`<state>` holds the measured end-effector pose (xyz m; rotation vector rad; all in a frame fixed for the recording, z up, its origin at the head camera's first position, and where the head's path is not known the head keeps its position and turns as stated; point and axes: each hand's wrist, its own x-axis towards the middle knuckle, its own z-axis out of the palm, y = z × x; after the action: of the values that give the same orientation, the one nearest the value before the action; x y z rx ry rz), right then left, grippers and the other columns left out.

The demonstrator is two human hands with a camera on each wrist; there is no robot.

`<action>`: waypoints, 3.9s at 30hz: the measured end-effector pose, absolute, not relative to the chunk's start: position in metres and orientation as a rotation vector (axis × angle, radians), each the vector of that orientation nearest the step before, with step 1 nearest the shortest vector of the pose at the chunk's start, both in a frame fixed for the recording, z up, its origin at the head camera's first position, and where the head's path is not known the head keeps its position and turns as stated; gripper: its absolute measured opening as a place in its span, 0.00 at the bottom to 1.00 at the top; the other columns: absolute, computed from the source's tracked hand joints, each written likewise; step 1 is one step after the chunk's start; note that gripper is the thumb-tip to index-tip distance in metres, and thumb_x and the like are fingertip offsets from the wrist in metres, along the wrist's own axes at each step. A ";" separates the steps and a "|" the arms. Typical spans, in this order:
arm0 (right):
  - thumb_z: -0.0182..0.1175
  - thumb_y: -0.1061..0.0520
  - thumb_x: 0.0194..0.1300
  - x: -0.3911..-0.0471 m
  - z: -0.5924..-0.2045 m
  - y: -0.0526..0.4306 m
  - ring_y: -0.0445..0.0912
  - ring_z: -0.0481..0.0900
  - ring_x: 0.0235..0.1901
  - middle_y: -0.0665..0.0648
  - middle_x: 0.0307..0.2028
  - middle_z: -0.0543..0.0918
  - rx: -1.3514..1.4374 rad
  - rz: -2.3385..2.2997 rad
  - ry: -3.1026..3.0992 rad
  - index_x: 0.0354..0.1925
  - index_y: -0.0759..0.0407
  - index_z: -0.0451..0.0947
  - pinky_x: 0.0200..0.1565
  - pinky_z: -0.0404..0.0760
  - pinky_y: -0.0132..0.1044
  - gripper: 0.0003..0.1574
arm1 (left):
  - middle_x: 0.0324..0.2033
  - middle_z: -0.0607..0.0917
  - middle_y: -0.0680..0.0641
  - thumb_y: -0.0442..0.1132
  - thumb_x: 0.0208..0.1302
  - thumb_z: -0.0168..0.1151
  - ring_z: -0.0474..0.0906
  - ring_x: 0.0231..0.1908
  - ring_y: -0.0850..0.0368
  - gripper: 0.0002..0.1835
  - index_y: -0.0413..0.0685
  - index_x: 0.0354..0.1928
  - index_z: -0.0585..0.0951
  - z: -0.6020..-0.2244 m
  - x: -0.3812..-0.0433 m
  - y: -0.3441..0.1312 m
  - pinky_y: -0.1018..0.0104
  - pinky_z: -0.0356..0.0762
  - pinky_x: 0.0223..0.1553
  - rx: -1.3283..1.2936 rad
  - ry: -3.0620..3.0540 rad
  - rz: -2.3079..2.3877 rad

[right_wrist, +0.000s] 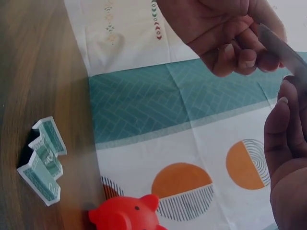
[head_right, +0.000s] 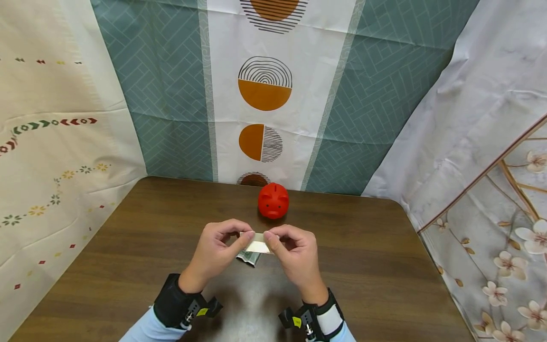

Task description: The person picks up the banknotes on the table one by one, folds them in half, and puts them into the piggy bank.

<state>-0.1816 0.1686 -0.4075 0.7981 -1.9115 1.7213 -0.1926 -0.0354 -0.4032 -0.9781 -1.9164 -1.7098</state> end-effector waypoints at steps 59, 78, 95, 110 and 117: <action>0.59 0.72 0.69 -0.180 -0.406 0.172 0.41 0.85 0.29 0.49 0.36 0.87 0.925 2.149 -1.707 0.44 0.59 0.85 0.35 0.87 0.32 0.13 | 0.31 0.83 0.41 0.22 0.64 0.64 0.77 0.31 0.58 0.06 0.35 0.39 0.84 -0.402 -0.195 -0.047 0.71 0.81 0.32 -1.200 -1.740 -2.099; 0.64 0.80 0.57 -0.183 -0.408 0.166 0.44 0.81 0.31 0.61 0.34 0.87 1.110 1.705 -1.823 0.44 0.63 0.86 0.28 0.80 0.32 0.20 | 0.30 0.86 0.47 0.26 0.62 0.69 0.78 0.31 0.60 0.07 0.45 0.38 0.86 -0.403 -0.198 -0.042 0.67 0.82 0.30 -1.225 -1.783 -1.751; 0.69 0.74 0.58 -0.181 -0.406 0.161 0.44 0.82 0.31 0.61 0.31 0.87 1.092 1.508 -1.784 0.40 0.64 0.86 0.33 0.83 0.30 0.12 | 0.30 0.88 0.45 0.25 0.62 0.69 0.82 0.32 0.60 0.07 0.45 0.38 0.87 -0.402 -0.197 -0.040 0.68 0.84 0.33 -1.241 -1.735 -1.674; 0.68 0.76 0.58 -0.183 -0.405 0.168 0.44 0.79 0.29 0.61 0.30 0.87 1.128 1.626 -1.730 0.40 0.66 0.86 0.31 0.81 0.31 0.13 | 0.31 0.89 0.41 0.19 0.56 0.70 0.85 0.31 0.57 0.13 0.41 0.38 0.88 -0.401 -0.198 -0.048 0.65 0.85 0.33 -1.240 -1.761 -1.767; 0.68 0.77 0.57 -0.186 -0.407 0.171 0.43 0.77 0.28 0.58 0.29 0.85 1.172 1.638 -1.704 0.41 0.65 0.87 0.27 0.77 0.33 0.14 | 0.30 0.88 0.41 0.22 0.61 0.68 0.83 0.30 0.49 0.08 0.41 0.37 0.87 -0.399 -0.200 -0.052 0.67 0.84 0.32 -1.244 -1.787 -1.818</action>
<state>-0.1861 0.1708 -0.4067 1.1717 -1.7036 1.6379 -0.2000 -0.0521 -0.3989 -1.2440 -1.7874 -1.8179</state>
